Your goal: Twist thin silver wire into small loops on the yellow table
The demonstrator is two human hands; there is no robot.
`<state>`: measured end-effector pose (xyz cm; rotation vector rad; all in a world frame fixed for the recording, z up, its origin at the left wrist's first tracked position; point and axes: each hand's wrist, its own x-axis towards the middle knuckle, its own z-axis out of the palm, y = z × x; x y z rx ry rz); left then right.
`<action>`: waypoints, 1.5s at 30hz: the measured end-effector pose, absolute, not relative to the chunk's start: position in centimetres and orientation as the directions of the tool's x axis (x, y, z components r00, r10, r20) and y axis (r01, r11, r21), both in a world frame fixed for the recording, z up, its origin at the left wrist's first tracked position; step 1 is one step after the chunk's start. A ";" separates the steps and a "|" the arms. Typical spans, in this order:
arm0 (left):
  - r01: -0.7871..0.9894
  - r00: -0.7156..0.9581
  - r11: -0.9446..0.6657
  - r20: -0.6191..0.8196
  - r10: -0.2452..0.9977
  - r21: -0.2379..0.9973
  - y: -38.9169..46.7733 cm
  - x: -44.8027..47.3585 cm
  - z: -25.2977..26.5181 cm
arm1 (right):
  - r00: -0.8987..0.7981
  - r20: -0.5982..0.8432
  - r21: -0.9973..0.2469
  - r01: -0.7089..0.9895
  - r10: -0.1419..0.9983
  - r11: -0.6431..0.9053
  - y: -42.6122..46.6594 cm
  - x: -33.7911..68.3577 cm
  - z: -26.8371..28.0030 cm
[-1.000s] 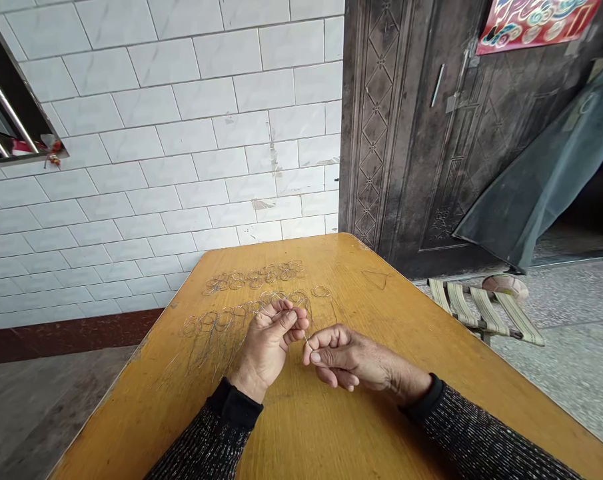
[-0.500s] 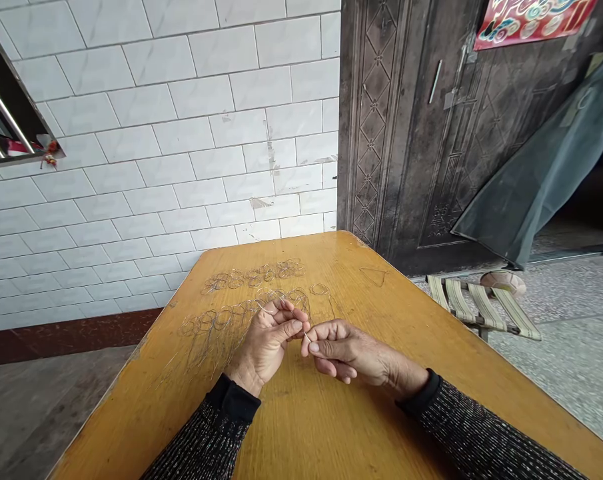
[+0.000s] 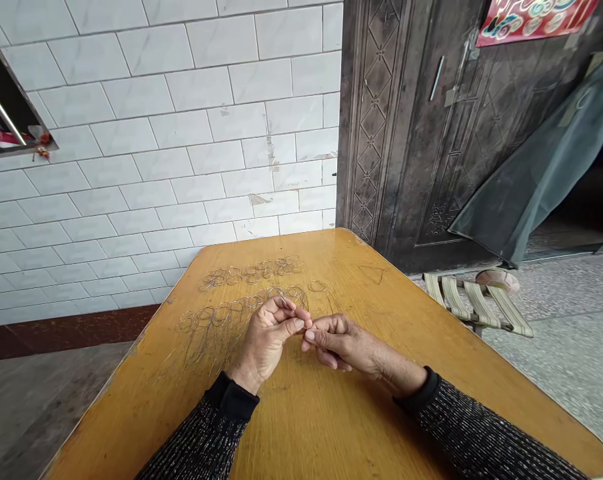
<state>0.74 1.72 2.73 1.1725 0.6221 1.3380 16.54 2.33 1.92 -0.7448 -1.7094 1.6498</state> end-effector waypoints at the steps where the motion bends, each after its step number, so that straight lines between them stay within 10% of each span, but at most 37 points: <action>1: -0.394 0.198 -0.175 0.269 0.943 0.903 1.7 0.7 2.7 | -0.630 0.060 -0.998 -0.022 0.774 0.059 2.3 16.6 1.9; 45: -0.444 -0.069 -0.204 0.193 0.979 0.873 2.8 -0.1 2.7 | -0.619 0.058 -0.976 0.130 0.784 0.174 2.3 16.6 1.8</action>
